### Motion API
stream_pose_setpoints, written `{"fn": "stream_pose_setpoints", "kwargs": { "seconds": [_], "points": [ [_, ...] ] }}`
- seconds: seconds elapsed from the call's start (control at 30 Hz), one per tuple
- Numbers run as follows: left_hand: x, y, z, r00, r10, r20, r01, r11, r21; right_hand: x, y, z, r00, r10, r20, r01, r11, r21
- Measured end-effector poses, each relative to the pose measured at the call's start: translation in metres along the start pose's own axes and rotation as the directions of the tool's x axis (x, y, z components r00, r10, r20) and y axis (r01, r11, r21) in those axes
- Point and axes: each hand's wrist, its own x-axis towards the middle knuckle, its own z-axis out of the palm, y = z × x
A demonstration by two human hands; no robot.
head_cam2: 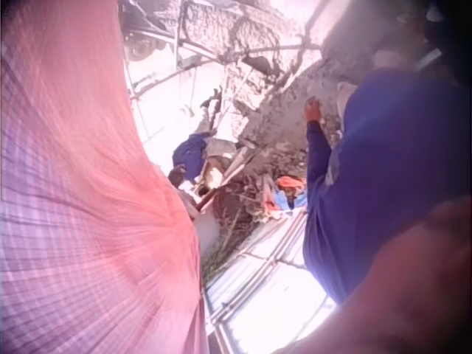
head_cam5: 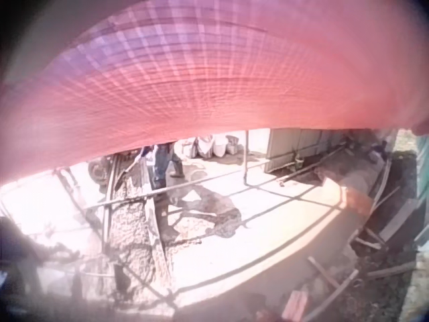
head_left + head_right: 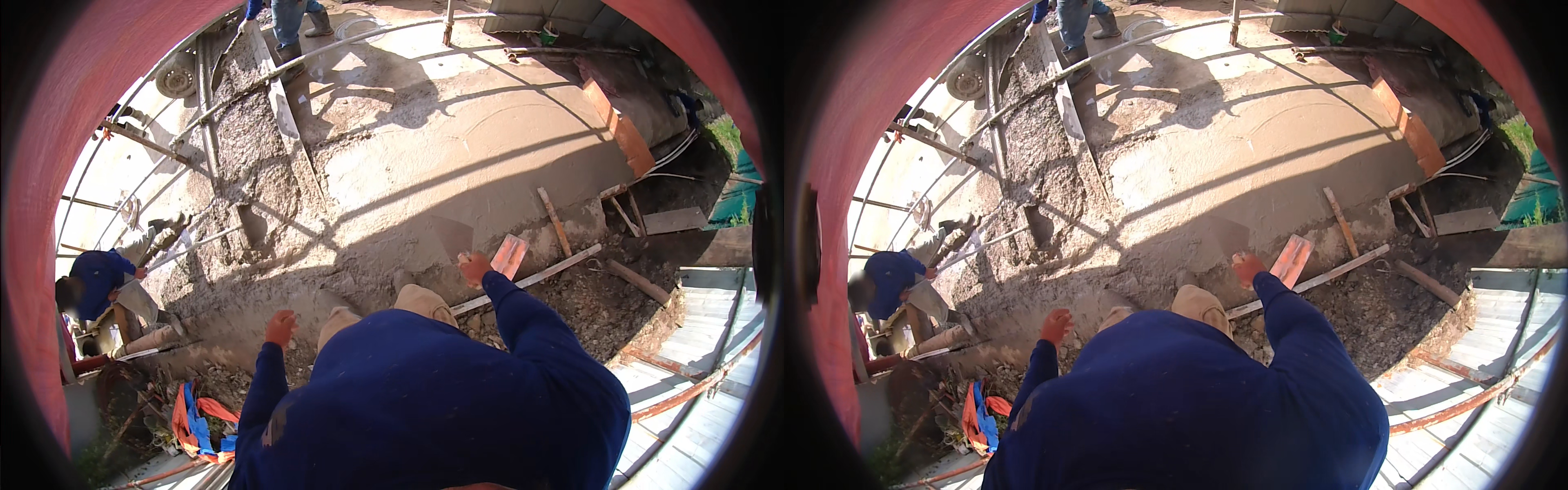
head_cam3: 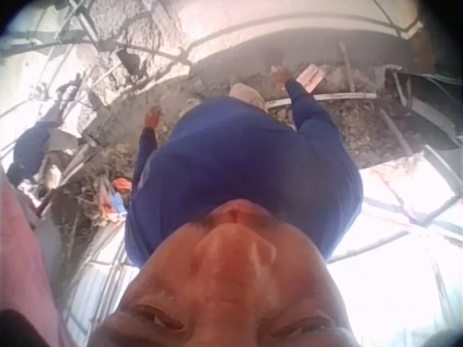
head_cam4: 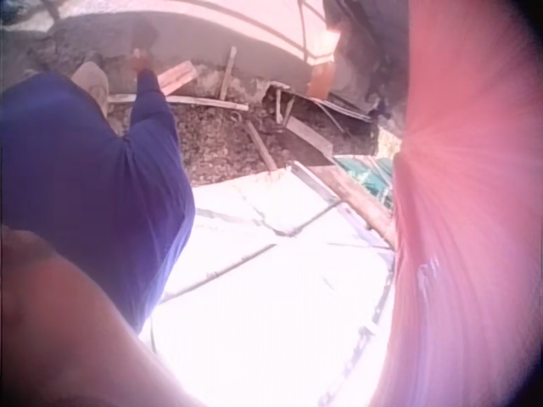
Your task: The person applies and smooths wet cement onto a curved wall surface using a trowel and a float. They repeatedly spread the material, level the surface, and refine edges while working on scaffolding.
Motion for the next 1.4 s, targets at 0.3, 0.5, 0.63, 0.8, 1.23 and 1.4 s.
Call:
{"fn": "stream_pose_setpoints", "kwargs": {
  "seconds": [0.3, 0.5, 0.63, 0.8, 1.23, 1.4],
  "points": [
    [0.055, 0.002, -0.065, 0.991, 0.034, 0.129, -0.039, 0.998, 0.038, 0.016, 0.043, 0.072, 0.969, -0.246, 0.008, 0.227, 0.88, -0.418],
    [0.021, 0.153, -0.194, 0.868, 0.478, 0.136, -0.444, 0.868, -0.221, -0.004, -0.048, 0.146, 0.997, -0.083, -0.001, 0.078, 0.937, -0.339],
    [-0.021, 0.266, -0.289, 0.64, 0.768, 0.017, -0.761, 0.637, -0.121, -0.043, -0.122, 0.198, 0.988, 0.015, -0.156, -0.036, 0.99, -0.136],
    [-0.06, 0.315, -0.367, 0.398, 0.905, -0.152, -0.913, 0.375, -0.159, -0.079, -0.175, 0.236, 0.985, -0.167, -0.04, 0.169, 0.985, 0.033],
    [-0.151, 0.39, -0.468, -0.098, 0.98, -0.174, -0.975, -0.06, 0.212, -0.075, -0.089, 0.236, 0.977, 0.089, -0.193, -0.056, 0.984, 0.17],
    [-0.181, 0.412, -0.489, -0.174, 0.976, -0.13, -0.974, -0.15, 0.172, -0.044, -0.034, 0.244, 0.979, 0.031, -0.201, 0.008, 0.982, 0.189]
  ]
}}
